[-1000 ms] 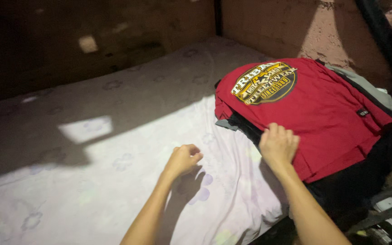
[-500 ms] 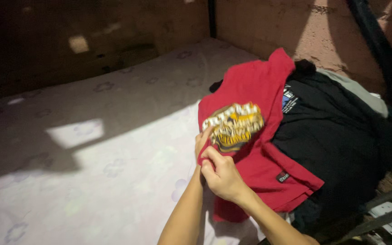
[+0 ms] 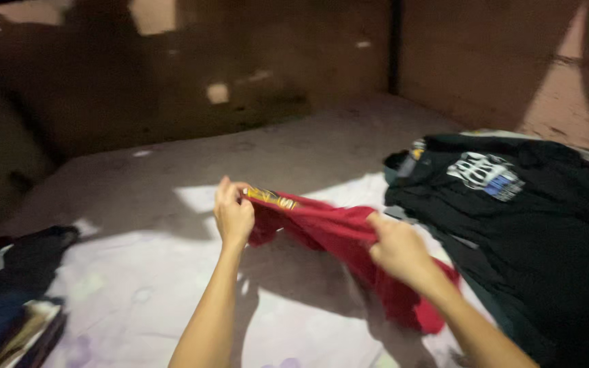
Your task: The person folds several t-shirts one by one on a bed. They smooth each shirt, fold the sides and bottom, then place the folded shirt on a growing stack to the left.
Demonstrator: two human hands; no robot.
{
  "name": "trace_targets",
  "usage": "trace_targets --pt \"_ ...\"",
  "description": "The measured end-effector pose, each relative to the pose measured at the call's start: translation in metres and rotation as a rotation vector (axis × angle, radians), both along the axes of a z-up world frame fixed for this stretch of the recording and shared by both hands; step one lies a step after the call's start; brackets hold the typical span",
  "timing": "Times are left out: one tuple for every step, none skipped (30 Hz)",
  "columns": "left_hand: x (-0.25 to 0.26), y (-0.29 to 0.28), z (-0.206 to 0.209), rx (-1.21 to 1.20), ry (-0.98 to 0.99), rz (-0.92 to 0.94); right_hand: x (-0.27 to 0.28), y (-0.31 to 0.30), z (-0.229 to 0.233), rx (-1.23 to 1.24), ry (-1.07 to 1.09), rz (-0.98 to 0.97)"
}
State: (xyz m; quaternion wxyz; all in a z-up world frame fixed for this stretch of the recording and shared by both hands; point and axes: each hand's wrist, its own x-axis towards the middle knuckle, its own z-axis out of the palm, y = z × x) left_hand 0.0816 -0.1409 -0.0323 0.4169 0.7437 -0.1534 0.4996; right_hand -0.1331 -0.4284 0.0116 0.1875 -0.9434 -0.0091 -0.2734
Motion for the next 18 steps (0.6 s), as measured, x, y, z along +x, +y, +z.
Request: trace_targets --pt "-0.025 0.012 0.012 0.005 -0.026 0.06 0.003 -0.001 0.007 0.089 -0.065 -0.008" --pt "-0.048 0.023 0.023 0.011 -0.055 0.125 0.009 -0.001 0.017 0.18 -0.131 -0.011" --pt "-0.071 0.035 0.033 0.017 -0.085 0.189 0.015 -0.001 0.029 0.262 -0.231 0.026" --pt "-0.095 0.054 0.038 0.143 -0.088 0.152 0.017 0.003 0.041 0.347 -0.323 0.063" --pt "-0.118 0.072 0.041 0.27 -0.087 0.115 0.018 0.008 0.054 0.365 -0.31 0.069" --pt "-0.135 0.084 0.042 0.397 -0.079 0.076 0.021 0.008 0.066 0.383 -0.291 0.073" --pt "-0.148 0.095 0.042 0.528 0.041 0.11 0.022 0.013 0.072 0.401 -0.272 0.078" --pt "-0.159 0.105 0.041 0.653 0.161 0.138 0.021 0.023 0.076 0.383 -0.278 0.103" --pt "-0.166 0.115 0.042 0.774 0.285 0.165 0.02 0.034 0.078 0.365 -0.285 0.128" --pt "-0.168 0.126 0.045 0.763 0.262 0.274 0.019 0.042 0.08 0.345 -0.292 0.15" --pt "-0.168 0.14 0.049 0.751 0.238 0.383 0.019 0.049 0.081 0.307 -0.283 0.097" --pt "-0.169 0.154 0.052 0.737 0.217 0.49 0.017 0.055 0.081 0.269 -0.273 0.043" --pt "-0.169 0.166 0.055 0.646 0.248 0.527 0.016 0.06 0.081 0.23 -0.263 -0.01" --pt "-0.168 0.178 0.063 0.555 0.275 0.566 0.017 0.065 0.082 0.216 -0.253 -0.043" --pt "-0.168 0.187 0.069 0.463 0.3 0.604 0.017 0.068 0.084 0.201 -0.243 -0.075" --pt "-0.17 0.195 0.075 0.394 0.266 0.672 0.017 0.07 0.087 0.188 -0.234 -0.107" --pt "-0.175 0.205 0.081 0.326 0.232 0.74 0.017 0.071 0.09 0.23 -0.228 -0.099" --pt "-0.18 0.212 0.086 0.257 0.196 0.803 0.016 0.071 0.094 0.272 -0.221 -0.095"
